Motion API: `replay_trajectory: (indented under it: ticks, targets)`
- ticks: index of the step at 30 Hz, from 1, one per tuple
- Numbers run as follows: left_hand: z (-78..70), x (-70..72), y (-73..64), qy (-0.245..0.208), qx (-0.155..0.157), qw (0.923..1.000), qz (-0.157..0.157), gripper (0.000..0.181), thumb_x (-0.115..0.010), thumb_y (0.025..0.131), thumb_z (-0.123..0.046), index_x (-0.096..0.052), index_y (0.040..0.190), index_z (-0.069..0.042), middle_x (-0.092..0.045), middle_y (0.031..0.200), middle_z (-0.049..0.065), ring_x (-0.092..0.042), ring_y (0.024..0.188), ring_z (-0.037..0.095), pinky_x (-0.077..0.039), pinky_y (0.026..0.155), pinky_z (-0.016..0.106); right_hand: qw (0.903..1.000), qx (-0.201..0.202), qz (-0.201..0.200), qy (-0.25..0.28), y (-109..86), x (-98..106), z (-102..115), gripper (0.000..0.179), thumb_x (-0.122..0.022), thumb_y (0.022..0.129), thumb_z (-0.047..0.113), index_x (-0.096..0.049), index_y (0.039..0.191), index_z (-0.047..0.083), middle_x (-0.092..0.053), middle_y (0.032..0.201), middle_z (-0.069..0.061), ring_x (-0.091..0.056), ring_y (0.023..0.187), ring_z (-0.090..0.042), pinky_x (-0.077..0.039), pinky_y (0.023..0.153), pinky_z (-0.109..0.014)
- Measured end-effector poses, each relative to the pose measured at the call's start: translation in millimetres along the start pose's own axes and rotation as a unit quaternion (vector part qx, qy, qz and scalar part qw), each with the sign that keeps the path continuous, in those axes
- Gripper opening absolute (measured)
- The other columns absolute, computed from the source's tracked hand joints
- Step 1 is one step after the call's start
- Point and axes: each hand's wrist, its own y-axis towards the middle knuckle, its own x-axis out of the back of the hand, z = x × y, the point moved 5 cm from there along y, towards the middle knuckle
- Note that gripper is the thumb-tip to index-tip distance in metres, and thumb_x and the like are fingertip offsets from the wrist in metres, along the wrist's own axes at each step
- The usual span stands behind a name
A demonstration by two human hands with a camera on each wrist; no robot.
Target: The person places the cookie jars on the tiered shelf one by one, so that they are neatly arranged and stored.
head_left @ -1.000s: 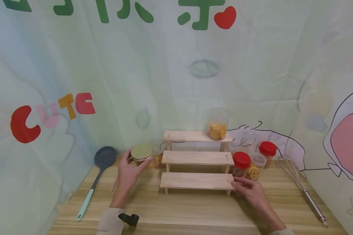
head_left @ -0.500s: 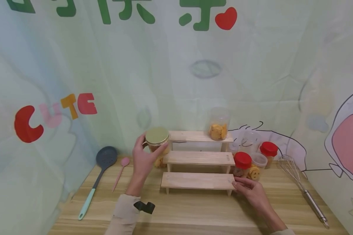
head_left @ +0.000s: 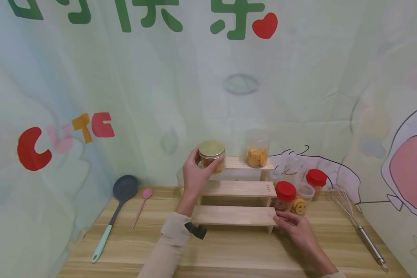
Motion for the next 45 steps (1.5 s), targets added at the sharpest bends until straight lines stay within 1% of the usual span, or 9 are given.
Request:
replay_trajectory:
  ticks: [10,13,16,19,22,29,36,39,45]
  targets:
    - [16.5,-40.7,9.4,0.02,0.037,0.9989,-0.022,0.087,-0.096,0.083,-0.041,-0.057,0.154,-0.011,-0.061,0.15,0.012,-0.06,0.142,0.03,-0.05,0.119,0.043,0.9999,0.004,-0.003,-0.016,2.8,1.5,-3.3,0.045,-0.079,0.101,0.018,-0.069,0.138,-0.006,-0.082,0.114,-0.014,-0.076,0.091,-0.009,-0.062,0.08,-0.024]
    - [24.7,-47.9,12.1,0.032,0.023,0.9989,-0.025,0.087,-0.096,0.083,-0.043,-0.057,0.154,-0.011,-0.061,0.152,0.011,-0.06,0.143,0.028,-0.051,0.118,0.041,0.9998,0.005,-0.006,-0.021,3.0,1.8,-2.6,0.044,-0.079,0.101,0.019,-0.07,0.137,-0.005,-0.082,0.113,-0.013,-0.076,0.091,-0.011,-0.062,0.08,-0.024]
    - [29.9,-50.4,11.4,0.078,-0.013,0.9966,-0.026,0.09,-0.095,0.084,-0.044,-0.054,0.157,-0.011,-0.059,0.154,0.012,-0.057,0.145,0.029,-0.049,0.12,0.043,0.9995,0.01,-0.007,-0.03,3.5,1.3,-2.0,0.044,-0.079,0.101,0.02,-0.071,0.136,-0.005,-0.082,0.113,-0.013,-0.076,0.092,-0.011,-0.061,0.079,-0.023]
    - [32.0,-50.5,5.9,0.151,-0.036,0.9878,-0.012,0.1,-0.094,0.085,-0.046,-0.046,0.164,-0.008,-0.056,0.156,0.016,-0.054,0.147,0.033,-0.047,0.122,0.049,0.9995,0.012,-0.008,-0.027,3.1,0.2,-1.7,0.043,-0.079,0.101,0.019,-0.071,0.136,-0.005,-0.082,0.112,-0.013,-0.075,0.091,-0.01,-0.061,0.08,-0.023]
    - [32.7,-52.3,0.9,0.212,-0.042,0.9763,0.012,0.11,-0.092,0.086,-0.048,-0.035,0.169,-0.005,-0.053,0.158,0.02,-0.052,0.148,0.036,-0.045,0.123,0.051,0.9998,0.009,-0.014,-0.013,2.9,1.0,-1.7,0.042,-0.079,0.1,0.016,-0.071,0.136,-0.006,-0.082,0.111,-0.013,-0.075,0.089,-0.008,-0.061,0.08,-0.022]
    - [29.1,-61.2,0.5,0.282,-0.031,0.957,0.062,0.117,-0.084,0.09,-0.058,-0.02,0.173,-0.008,-0.058,0.157,0.021,-0.059,0.141,0.039,-0.05,0.117,0.054,0.9995,0.01,-0.009,-0.027,2.7,2.1,-1.5,0.045,-0.079,0.101,0.019,-0.07,0.138,-0.006,-0.082,0.116,-0.014,-0.075,0.091,-0.006,-0.061,0.08,-0.022]
    - [30.4,-73.3,4.0,0.368,-0.033,0.9266,0.068,0.116,-0.078,0.09,-0.068,-0.02,0.174,-0.013,-0.066,0.149,0.016,-0.064,0.132,0.036,-0.054,0.108,0.054,0.999,0.011,-0.01,-0.043,2.0,2.2,-0.4,0.045,-0.079,0.101,0.021,-0.071,0.137,-0.004,-0.082,0.117,-0.014,-0.074,0.091,-0.007,-0.06,0.079,-0.021]
    - [32.2,-76.1,5.1,0.381,-0.027,0.9214,0.073,0.116,-0.076,0.09,-0.069,-0.019,0.174,-0.014,-0.065,0.152,0.013,-0.06,0.136,0.034,-0.051,0.109,0.052,0.9988,0.013,-0.012,-0.046,1.3,1.8,0.2,0.044,-0.08,0.101,0.021,-0.072,0.136,-0.004,-0.082,0.116,-0.014,-0.074,0.091,-0.007,-0.06,0.079,-0.021]
    - [35.3,-77.3,4.2,0.377,-0.018,0.923,0.076,0.112,-0.073,0.092,-0.071,-0.022,0.174,-0.014,-0.063,0.155,0.01,-0.056,0.138,0.032,-0.048,0.113,0.05,0.9986,0.014,-0.018,-0.048,0.9,1.5,2.3,0.043,-0.08,0.1,0.02,-0.073,0.135,-0.004,-0.082,0.112,-0.013,-0.074,0.089,-0.007,-0.059,0.078,-0.021]
